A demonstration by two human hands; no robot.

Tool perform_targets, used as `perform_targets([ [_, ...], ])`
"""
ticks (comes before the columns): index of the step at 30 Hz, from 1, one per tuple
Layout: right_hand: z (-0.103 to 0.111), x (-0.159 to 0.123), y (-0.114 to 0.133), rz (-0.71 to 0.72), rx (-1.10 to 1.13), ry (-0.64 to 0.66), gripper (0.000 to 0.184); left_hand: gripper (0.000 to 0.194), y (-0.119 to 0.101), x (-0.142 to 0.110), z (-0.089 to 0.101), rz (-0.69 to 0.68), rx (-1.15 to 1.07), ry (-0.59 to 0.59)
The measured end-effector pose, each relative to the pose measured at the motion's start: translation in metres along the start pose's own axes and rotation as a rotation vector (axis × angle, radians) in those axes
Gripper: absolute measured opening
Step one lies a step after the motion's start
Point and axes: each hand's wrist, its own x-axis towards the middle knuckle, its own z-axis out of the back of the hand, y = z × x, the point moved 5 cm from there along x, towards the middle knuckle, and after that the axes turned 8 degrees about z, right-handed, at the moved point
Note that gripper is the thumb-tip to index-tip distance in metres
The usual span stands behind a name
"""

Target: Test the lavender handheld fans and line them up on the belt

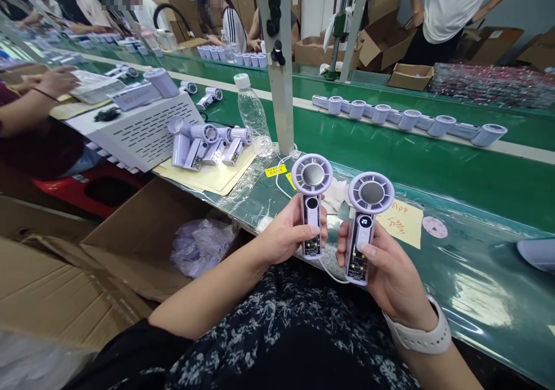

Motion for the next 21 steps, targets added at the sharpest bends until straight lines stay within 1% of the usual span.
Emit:
perform_targets([
  [3,0.001,-0.001,-0.001,0.003,-0.013,0.032,0.029,0.051,0.003,-0.003,0.001,0.011,-0.019,0.013],
  [7,0.005,-0.002,-0.003,0.011,-0.04,0.056,0.027,0.053,0.003,-0.004,0.0,0.006,-0.038,0.057],
  [10,0.006,-0.002,-0.002,0.027,-0.053,0.036,0.026,0.049,0.002,-0.001,0.001,-0.004,-0.029,0.021],
  [14,0.005,-0.002,-0.001,-0.024,-0.044,0.041,0.025,0.053,0.005,0.003,0.005,0.017,-0.043,-0.015],
  [17,0.004,-0.002,0.0,-0.047,-0.012,0.045,0.026,0.053,0.007,0.005,0.01,0.023,-0.034,-0.065],
  [21,0.004,-0.002,0.0,-0.057,0.017,0.051,0.03,0.054,0.009,0.007,0.013,0.037,-0.039,-0.066],
])
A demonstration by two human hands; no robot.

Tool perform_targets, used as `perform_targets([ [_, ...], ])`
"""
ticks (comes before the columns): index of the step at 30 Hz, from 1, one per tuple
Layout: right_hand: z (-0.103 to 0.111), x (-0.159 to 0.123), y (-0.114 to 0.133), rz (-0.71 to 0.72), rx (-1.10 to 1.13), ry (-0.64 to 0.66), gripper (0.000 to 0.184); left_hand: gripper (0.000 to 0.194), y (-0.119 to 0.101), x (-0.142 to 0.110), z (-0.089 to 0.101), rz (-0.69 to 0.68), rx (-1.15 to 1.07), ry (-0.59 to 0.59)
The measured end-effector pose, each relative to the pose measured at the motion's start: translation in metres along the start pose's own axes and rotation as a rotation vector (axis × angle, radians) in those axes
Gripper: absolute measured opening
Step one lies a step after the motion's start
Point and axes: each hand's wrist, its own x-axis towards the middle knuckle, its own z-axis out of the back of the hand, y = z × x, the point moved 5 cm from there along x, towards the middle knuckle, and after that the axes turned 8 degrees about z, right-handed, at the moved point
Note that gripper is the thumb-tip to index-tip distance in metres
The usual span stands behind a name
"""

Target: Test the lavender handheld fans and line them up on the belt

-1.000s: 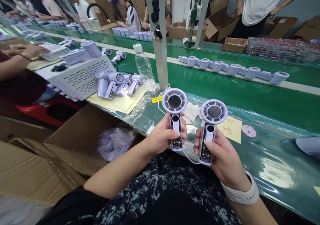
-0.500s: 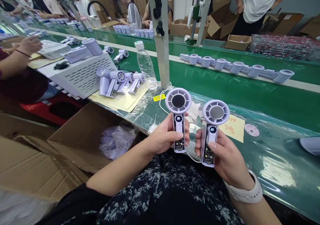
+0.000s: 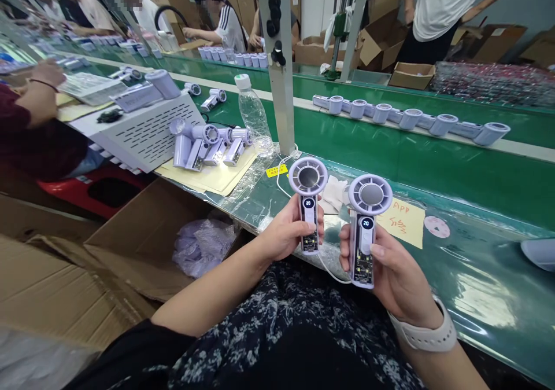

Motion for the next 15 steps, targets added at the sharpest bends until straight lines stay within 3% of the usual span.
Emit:
perform_targets([
  [5,0.005,0.0,-0.001,0.048,-0.001,-0.117,0.022,0.048,0.003,0.001,0.005,-0.002,-0.004,-0.08],
  [10,0.003,-0.002,0.005,0.064,-0.01,-0.105,0.025,0.048,0.002,-0.005,-0.006,-0.009,-0.021,0.076],
  [15,0.002,0.0,0.009,0.074,0.031,-0.094,0.018,0.042,-0.008,-0.005,-0.012,-0.059,0.045,0.086],
])
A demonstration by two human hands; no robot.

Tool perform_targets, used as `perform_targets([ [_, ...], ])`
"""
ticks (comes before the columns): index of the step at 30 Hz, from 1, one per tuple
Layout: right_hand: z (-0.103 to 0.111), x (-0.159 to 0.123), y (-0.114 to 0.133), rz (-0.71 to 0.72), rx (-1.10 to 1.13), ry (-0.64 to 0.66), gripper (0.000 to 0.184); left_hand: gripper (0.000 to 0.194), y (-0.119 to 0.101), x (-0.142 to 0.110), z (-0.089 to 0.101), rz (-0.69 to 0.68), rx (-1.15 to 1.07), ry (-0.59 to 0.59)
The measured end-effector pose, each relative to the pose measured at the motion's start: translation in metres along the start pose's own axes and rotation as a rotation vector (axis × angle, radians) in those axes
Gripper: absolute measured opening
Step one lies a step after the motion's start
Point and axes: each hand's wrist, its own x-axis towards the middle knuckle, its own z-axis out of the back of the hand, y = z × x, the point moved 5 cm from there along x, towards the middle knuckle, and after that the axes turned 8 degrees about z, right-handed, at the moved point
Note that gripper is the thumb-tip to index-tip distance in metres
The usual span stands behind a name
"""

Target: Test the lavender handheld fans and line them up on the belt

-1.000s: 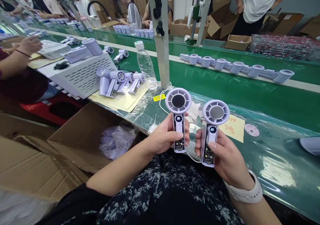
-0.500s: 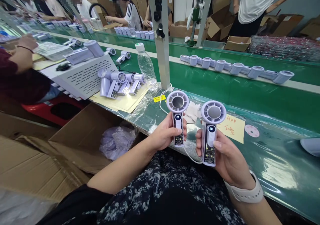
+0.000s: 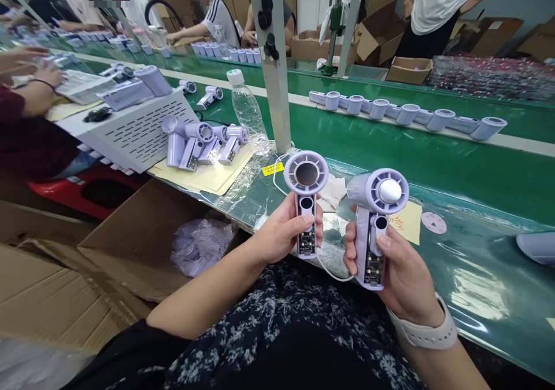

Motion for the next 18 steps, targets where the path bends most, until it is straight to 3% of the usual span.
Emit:
perform_targets([
  [5,0.0009,0.0034,-0.0002,-0.003,0.083,0.011,0.026,0.047,-0.0021,-0.0004,0.0006,0.032,-0.02,-0.032],
  [11,0.0036,0.0028,-0.0023,-0.026,0.114,-0.062,0.031,0.046,-0.0008,-0.0013,0.0045,0.017,-0.042,-0.043],
  [18,0.0033,0.0015,-0.0004,0.02,0.036,-0.026,0.023,0.043,-0.0035,-0.0022,0.0018,0.023,-0.015,-0.021],
])
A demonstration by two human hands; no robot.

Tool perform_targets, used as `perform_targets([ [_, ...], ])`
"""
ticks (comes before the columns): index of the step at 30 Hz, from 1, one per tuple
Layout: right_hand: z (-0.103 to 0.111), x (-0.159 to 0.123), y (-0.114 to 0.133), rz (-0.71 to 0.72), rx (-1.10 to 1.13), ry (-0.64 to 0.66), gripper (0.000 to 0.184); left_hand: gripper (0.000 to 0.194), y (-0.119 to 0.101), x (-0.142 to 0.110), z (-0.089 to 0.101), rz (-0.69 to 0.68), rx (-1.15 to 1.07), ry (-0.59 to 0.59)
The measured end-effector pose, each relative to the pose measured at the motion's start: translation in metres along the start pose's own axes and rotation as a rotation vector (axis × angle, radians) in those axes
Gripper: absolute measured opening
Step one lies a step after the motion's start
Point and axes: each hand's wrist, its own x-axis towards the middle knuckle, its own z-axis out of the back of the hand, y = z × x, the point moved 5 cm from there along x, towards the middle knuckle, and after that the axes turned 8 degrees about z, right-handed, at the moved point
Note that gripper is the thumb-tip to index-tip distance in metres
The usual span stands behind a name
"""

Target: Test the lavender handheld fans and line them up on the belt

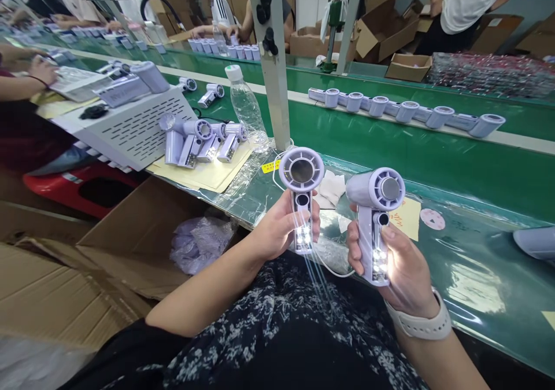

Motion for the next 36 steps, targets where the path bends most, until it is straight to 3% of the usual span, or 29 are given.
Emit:
perform_targets([
  [4,0.002,-0.001,-0.001,-0.025,-0.05,0.007,0.024,0.043,0.003,0.0,0.004,-0.007,0.084,-0.04],
  [9,0.008,-0.001,-0.009,-0.025,-0.05,-0.053,0.023,0.063,0.011,-0.001,0.01,-0.004,0.158,-0.138],
  [12,0.009,0.0,-0.013,-0.035,-0.02,-0.067,0.022,0.053,0.015,0.001,0.007,0.036,0.084,-0.125],
  [16,0.003,0.001,-0.015,-0.082,0.028,0.015,0.046,0.043,0.017,0.002,0.003,0.062,0.041,-0.072],
  [18,0.003,0.0,-0.012,-0.048,0.008,-0.03,0.051,0.047,0.015,0.002,0.001,0.042,0.038,-0.026],
  [21,0.0,-0.005,-0.005,-0.013,-0.025,-0.108,0.041,0.049,0.011,-0.004,-0.005,0.035,0.062,0.033],
  [27,-0.019,-0.013,0.011,0.048,0.011,-0.056,0.034,0.046,-0.005,-0.024,-0.025,0.048,0.095,0.09],
  [32,-0.009,-0.007,0.005,-0.016,0.03,-0.229,0.027,0.051,-0.001,-0.013,-0.018,0.076,0.054,-0.043],
  [36,-0.006,-0.006,-0.005,-0.164,0.051,-0.263,0.028,0.063,0.016,-0.001,-0.01,0.226,-0.046,-0.07],
])
